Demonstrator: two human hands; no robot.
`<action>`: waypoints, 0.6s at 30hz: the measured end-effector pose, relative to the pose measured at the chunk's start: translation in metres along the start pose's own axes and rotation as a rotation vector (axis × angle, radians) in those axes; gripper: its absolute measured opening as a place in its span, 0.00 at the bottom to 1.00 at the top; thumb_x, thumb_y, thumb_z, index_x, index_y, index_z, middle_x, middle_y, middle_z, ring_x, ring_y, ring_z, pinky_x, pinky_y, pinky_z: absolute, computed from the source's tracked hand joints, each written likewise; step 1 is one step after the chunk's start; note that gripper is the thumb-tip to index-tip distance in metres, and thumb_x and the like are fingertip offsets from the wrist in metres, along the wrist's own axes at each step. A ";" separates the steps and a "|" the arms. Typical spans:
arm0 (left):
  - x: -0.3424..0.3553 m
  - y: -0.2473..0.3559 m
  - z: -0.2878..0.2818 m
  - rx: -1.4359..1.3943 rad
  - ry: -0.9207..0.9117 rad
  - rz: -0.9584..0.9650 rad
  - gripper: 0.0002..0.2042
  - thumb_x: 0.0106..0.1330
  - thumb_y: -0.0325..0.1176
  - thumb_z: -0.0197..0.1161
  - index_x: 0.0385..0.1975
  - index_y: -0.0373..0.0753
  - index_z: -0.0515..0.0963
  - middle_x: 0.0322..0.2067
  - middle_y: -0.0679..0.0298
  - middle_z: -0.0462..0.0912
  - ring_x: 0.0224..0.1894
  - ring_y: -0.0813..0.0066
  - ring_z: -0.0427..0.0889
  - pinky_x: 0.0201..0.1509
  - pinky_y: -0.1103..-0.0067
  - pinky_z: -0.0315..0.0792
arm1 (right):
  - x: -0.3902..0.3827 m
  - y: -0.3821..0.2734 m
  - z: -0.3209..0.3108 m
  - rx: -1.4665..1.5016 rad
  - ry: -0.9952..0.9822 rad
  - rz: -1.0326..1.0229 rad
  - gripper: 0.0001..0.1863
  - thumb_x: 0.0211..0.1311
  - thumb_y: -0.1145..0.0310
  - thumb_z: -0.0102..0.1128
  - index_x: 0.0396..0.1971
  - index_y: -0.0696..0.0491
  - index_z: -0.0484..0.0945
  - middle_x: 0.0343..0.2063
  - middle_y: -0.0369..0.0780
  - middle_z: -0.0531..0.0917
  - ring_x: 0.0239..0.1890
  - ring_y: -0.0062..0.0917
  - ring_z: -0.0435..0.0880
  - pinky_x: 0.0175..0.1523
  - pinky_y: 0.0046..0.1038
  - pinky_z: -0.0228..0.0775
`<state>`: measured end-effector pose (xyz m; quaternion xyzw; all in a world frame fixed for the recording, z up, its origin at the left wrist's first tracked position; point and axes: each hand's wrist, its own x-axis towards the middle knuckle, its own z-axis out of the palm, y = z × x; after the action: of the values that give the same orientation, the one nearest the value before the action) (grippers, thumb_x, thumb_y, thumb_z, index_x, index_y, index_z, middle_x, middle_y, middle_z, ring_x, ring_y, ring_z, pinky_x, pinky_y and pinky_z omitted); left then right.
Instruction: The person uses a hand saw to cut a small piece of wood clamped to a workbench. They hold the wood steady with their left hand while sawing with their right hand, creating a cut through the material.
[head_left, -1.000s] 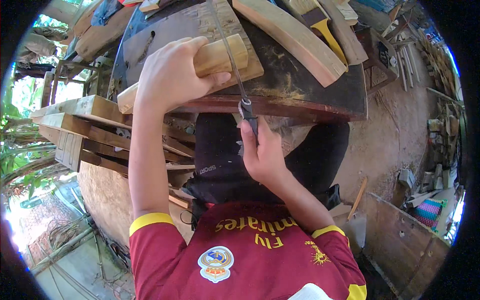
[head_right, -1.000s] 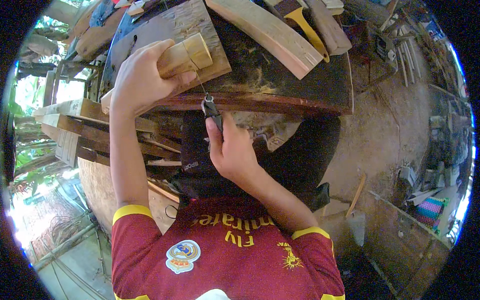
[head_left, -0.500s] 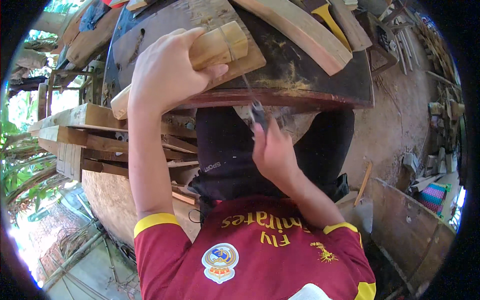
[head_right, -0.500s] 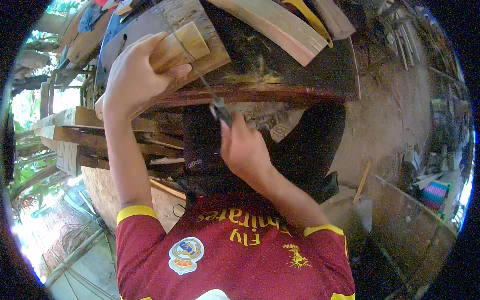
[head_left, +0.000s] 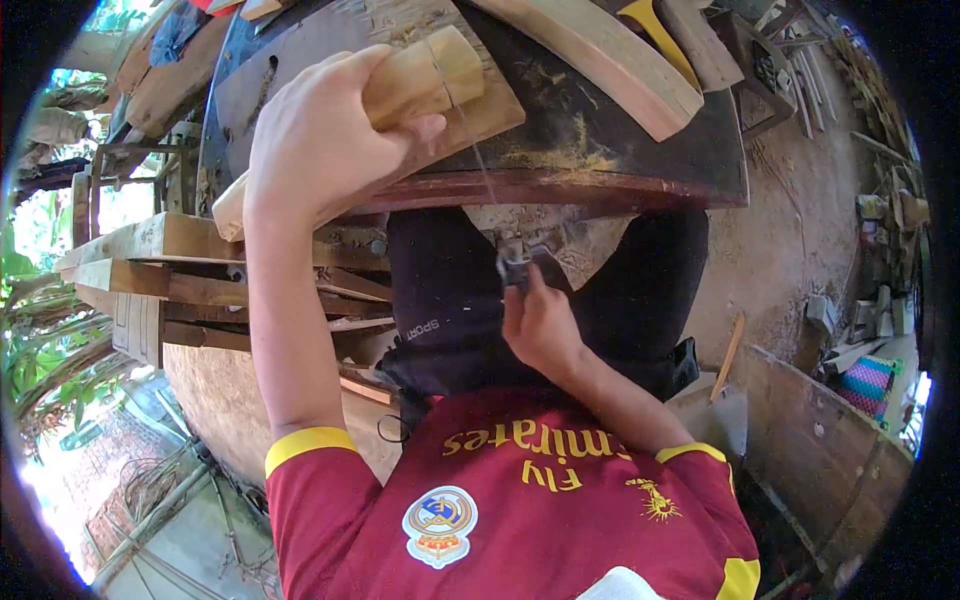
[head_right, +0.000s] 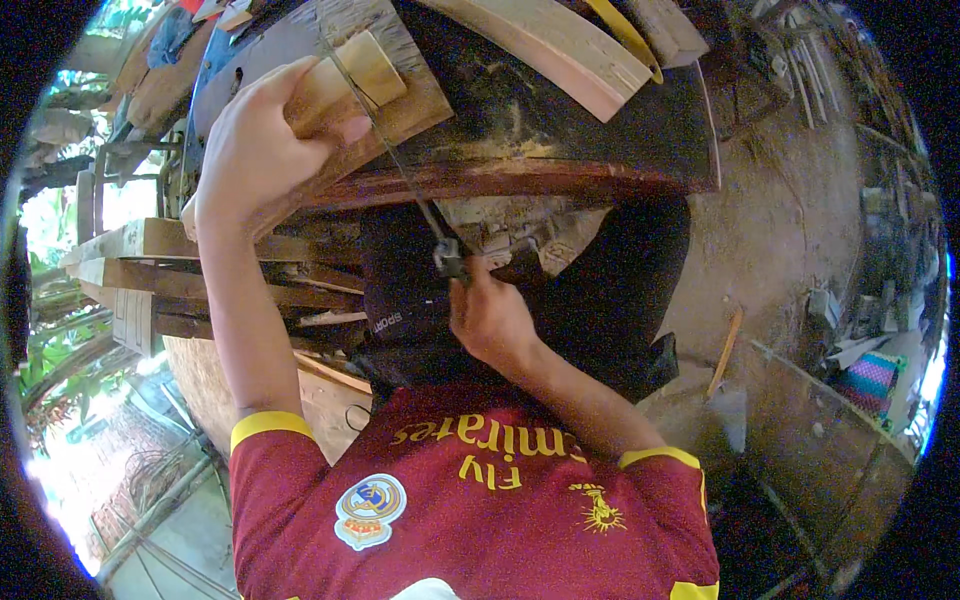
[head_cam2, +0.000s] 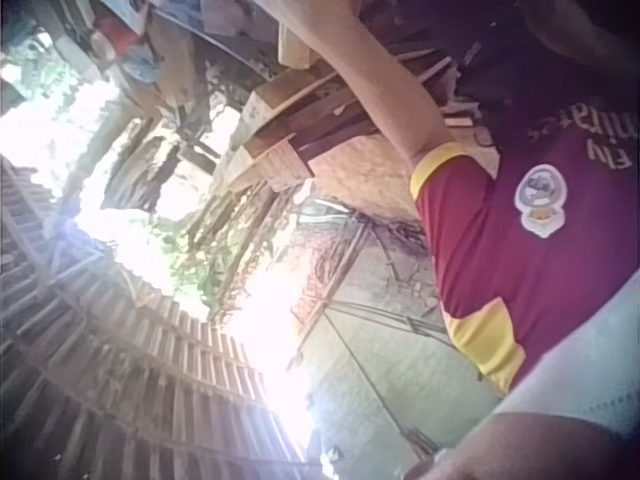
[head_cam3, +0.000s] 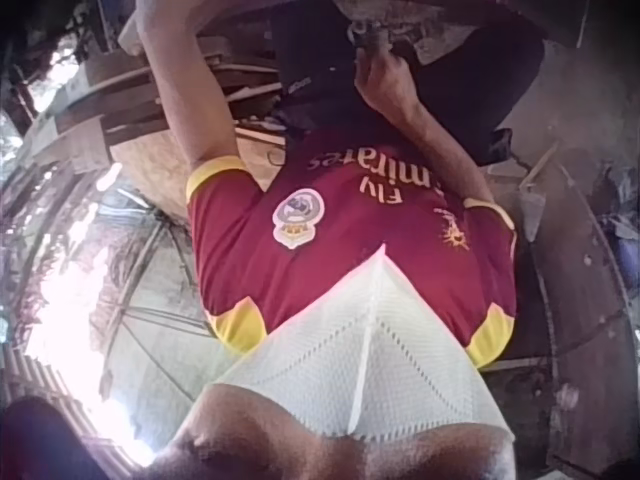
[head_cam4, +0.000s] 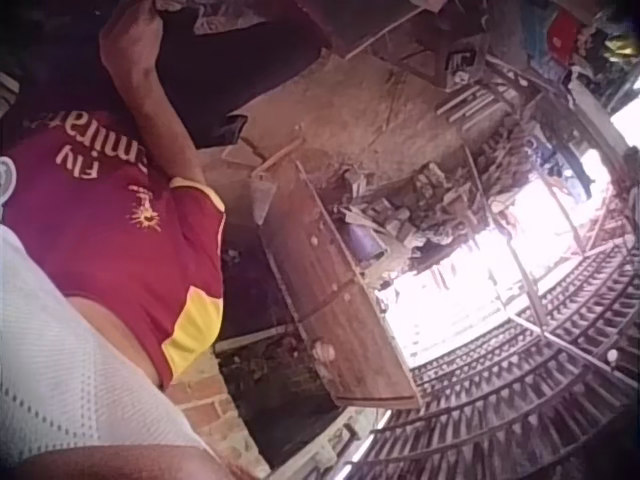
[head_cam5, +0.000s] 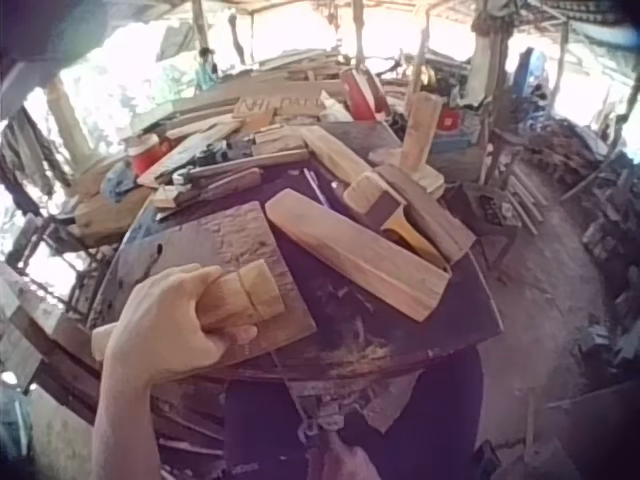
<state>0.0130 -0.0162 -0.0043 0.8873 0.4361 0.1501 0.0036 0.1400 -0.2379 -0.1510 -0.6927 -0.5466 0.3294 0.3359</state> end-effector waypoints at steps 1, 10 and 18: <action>0.001 -0.001 0.000 -0.011 -0.010 -0.010 0.30 0.51 0.51 0.74 0.52 0.39 0.81 0.41 0.53 0.86 0.48 0.52 0.83 0.54 0.63 0.75 | 0.001 -0.008 0.004 -0.005 -0.027 -0.005 0.17 0.66 0.74 0.56 0.46 0.73 0.70 0.15 0.54 0.78 0.20 0.53 0.81 0.24 0.45 0.72; 0.000 0.025 -0.031 -0.078 -0.125 -0.060 0.23 0.53 0.46 0.71 0.41 0.32 0.82 0.35 0.47 0.86 0.44 0.49 0.84 0.50 0.62 0.77 | 0.011 0.024 -0.016 0.056 0.090 0.062 0.17 0.71 0.66 0.55 0.50 0.64 0.73 0.38 0.59 0.83 0.42 0.59 0.82 0.48 0.44 0.75; -0.002 0.003 -0.019 -0.173 -0.102 -0.044 0.25 0.52 0.44 0.71 0.46 0.32 0.82 0.38 0.46 0.85 0.47 0.50 0.83 0.54 0.63 0.75 | 0.015 0.041 -0.019 0.551 0.007 -0.040 0.23 0.81 0.52 0.40 0.39 0.57 0.74 0.28 0.34 0.76 0.29 0.19 0.71 0.36 0.24 0.65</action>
<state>0.0088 -0.0222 0.0140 0.8804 0.4401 0.1415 0.1059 0.1805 -0.2329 -0.1749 -0.5655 -0.4488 0.4568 0.5198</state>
